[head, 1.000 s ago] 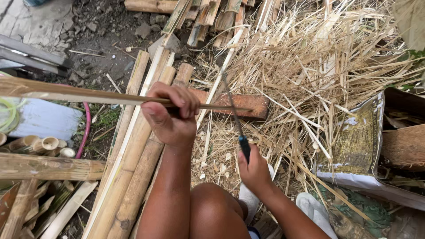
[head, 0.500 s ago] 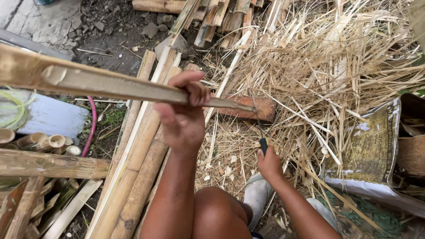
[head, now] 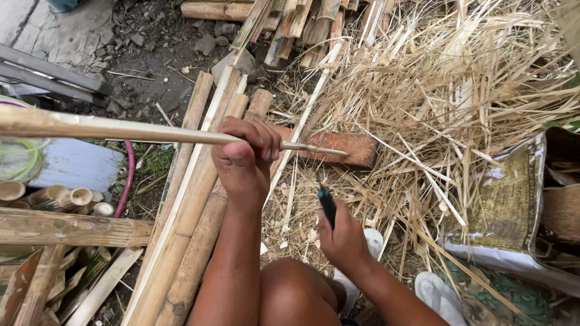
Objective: The person uses a machete to split long bamboo poles into thin strips. They repeatedly position the bamboo on a brick and strike it with the machete to separate the material, then inspect the resulting strips.
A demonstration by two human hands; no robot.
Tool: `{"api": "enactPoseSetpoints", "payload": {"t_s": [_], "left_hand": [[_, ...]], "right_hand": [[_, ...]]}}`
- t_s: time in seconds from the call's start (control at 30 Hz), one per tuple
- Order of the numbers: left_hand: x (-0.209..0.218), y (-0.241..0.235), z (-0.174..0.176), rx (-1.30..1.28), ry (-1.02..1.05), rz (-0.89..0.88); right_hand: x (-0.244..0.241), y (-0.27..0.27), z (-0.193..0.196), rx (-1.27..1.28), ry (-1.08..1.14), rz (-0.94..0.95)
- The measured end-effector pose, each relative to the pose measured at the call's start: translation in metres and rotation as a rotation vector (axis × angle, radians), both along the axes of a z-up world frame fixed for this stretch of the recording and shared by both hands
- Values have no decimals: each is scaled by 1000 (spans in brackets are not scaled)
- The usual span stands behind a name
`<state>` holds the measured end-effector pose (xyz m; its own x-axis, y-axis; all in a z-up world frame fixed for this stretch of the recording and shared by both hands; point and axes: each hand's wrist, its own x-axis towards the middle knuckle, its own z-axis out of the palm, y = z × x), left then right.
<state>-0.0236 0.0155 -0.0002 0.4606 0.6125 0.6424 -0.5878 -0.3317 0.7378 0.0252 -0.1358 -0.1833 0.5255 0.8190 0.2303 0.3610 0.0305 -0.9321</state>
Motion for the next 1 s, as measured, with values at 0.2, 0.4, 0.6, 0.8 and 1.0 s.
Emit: {"api": "enactPoseSetpoints", "payload": {"t_s": [0.2, 0.4, 0.6, 0.8, 1.0], "left_hand": [[-10, 7, -7, -9, 20, 43], [-27, 23, -11, -69, -49, 90], [-15, 14, -13, -73, -79, 251], [-2, 7, -20, -108, -151, 273], [-20, 31, -21, -186, -165, 445]], "right_hand": [[14, 31, -85, -478, 177, 25], [39, 15, -220, -753, -18, -151], [18, 18, -125, -532, 225, -59], [-17, 23, -45, 38, -37, 14], [2, 54, -121, -119, -113, -24]]}}
